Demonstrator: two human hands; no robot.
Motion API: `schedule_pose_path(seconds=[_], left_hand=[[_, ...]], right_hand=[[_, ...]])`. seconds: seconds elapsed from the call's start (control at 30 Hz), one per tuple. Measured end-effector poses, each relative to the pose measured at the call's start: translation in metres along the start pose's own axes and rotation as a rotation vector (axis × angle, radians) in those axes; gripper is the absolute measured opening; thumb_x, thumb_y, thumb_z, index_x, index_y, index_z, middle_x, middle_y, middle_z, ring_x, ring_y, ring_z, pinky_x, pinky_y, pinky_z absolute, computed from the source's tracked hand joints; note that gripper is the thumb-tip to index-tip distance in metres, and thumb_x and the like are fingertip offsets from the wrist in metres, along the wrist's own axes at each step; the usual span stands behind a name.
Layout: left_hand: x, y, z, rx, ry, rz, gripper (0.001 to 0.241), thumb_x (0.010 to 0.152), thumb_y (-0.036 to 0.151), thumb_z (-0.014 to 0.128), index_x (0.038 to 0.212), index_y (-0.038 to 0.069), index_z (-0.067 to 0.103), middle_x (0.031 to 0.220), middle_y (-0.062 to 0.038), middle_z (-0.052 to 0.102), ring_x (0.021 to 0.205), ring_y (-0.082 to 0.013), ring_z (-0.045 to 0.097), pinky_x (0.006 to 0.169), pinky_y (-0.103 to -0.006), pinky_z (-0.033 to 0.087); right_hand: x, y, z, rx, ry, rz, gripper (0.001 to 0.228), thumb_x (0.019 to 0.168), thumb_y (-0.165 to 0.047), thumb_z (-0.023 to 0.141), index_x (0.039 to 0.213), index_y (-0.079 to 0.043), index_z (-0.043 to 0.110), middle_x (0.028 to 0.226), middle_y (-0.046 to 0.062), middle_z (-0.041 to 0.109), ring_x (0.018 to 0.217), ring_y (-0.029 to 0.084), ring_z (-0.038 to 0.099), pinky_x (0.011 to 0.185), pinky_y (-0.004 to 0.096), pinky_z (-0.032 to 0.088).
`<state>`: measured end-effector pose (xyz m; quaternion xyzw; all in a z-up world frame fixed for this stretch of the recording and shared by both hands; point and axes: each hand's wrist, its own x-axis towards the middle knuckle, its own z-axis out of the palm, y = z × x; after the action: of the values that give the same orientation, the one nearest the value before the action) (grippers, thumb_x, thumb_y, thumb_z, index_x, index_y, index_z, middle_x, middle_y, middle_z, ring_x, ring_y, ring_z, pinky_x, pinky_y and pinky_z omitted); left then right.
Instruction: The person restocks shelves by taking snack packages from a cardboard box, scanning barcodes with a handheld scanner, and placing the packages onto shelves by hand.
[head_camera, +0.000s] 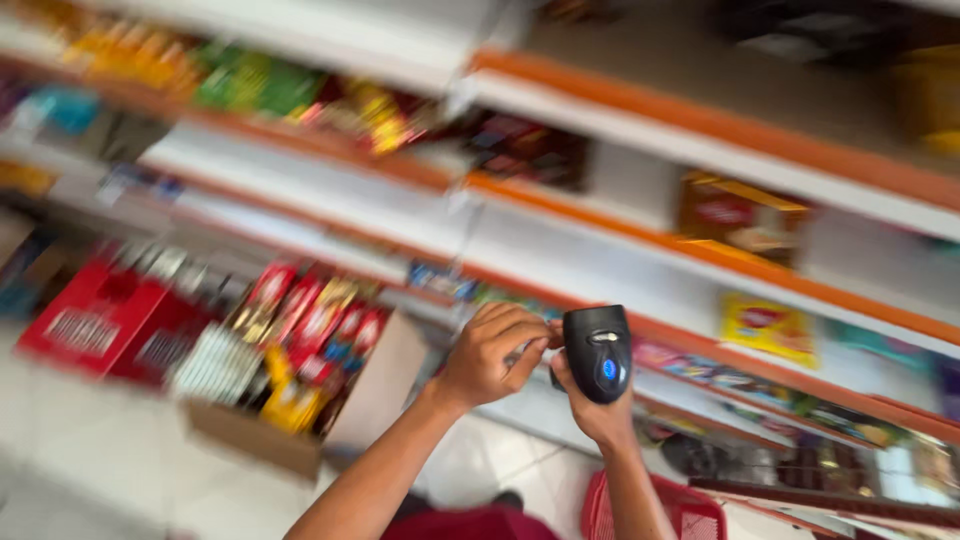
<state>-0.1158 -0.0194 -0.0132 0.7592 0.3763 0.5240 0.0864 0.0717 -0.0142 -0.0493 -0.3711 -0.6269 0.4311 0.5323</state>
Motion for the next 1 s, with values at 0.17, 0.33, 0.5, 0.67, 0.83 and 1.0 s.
schedule_pose_path(seconds=[0.17, 0.33, 0.5, 0.67, 0.83, 1.0], left_hand=[[-0.161, -0.046, -0.079, 0.134, 0.033, -0.427, 0.006, 0.093, 0.009, 0.07, 0.096, 0.004, 0.07, 0.094, -0.012, 0.074, 0.09, -0.031, 0.07, 0.085, -0.0412, 0.052], [-0.298, -0.081, -0.148, 0.091, 0.171, -0.886, 0.014, 0.097, 0.015, 0.063, 0.096, 0.003, 0.07, 0.094, -0.012, 0.074, 0.09, -0.0294, 0.073, 0.081, -0.0398, 0.057], [-0.382, -0.107, -0.192, 0.308, 0.211, -1.235, 0.019, 0.098, 0.023, 0.068, 0.103, 0.005, 0.071, 0.102, -0.015, 0.075, 0.101, -0.0341, 0.071, 0.088, -0.0432, 0.055], [-0.393, -0.139, -0.216, 0.342, 0.105, -1.194, 0.046, 0.091, 0.017, 0.07, 0.134, 0.01, 0.059, 0.133, -0.024, 0.057, 0.123, -0.0435, 0.056, 0.102, -0.0479, 0.047], [-0.384, -0.194, -0.22, 0.38, -0.008, -1.253, 0.064, 0.083, 0.011, 0.075, 0.144, 0.016, 0.054, 0.152, -0.036, 0.029, 0.134, -0.0524, 0.039, 0.109, -0.0494, 0.039], [-0.409, -0.256, -0.216, 0.461, 0.01, -1.028, 0.056, 0.085, 0.001, 0.068, 0.139, 0.014, 0.064, 0.161, -0.03, 0.028, 0.141, -0.0475, 0.04, 0.111, -0.0463, 0.041]], right_hand=[[-0.047, 0.054, 0.119, 0.103, -0.338, 0.424, 0.033, 0.091, -0.017, 0.076, 0.121, -0.005, 0.073, 0.095, 0.005, 0.075, 0.089, 0.014, 0.069, 0.078, 0.029, 0.055], [-0.091, 0.096, 0.204, -0.079, -0.564, 0.544, 0.032, 0.087, -0.023, 0.079, 0.113, -0.005, 0.076, 0.09, 0.005, 0.075, 0.082, 0.014, 0.064, 0.076, 0.032, 0.053], [-0.12, 0.121, 0.264, -0.231, -0.705, 0.629, 0.034, 0.085, -0.032, 0.08, 0.105, -0.005, 0.076, 0.087, 0.005, 0.076, 0.082, 0.015, 0.07, 0.077, 0.033, 0.055], [-0.134, 0.129, 0.312, -0.239, -0.692, 0.845, 0.036, 0.083, -0.036, 0.081, 0.098, -0.004, 0.075, 0.085, 0.007, 0.076, 0.08, 0.017, 0.07, 0.076, 0.034, 0.055], [-0.138, 0.129, 0.35, -0.28, -0.666, 0.863, 0.037, 0.083, -0.037, 0.081, 0.1, -0.004, 0.076, 0.084, 0.007, 0.076, 0.079, 0.016, 0.069, 0.075, 0.033, 0.055], [-0.133, 0.117, 0.37, -0.232, -0.633, 0.942, 0.038, 0.084, -0.038, 0.08, 0.1, -0.004, 0.075, 0.083, 0.007, 0.076, 0.078, 0.016, 0.071, 0.073, 0.033, 0.056]])
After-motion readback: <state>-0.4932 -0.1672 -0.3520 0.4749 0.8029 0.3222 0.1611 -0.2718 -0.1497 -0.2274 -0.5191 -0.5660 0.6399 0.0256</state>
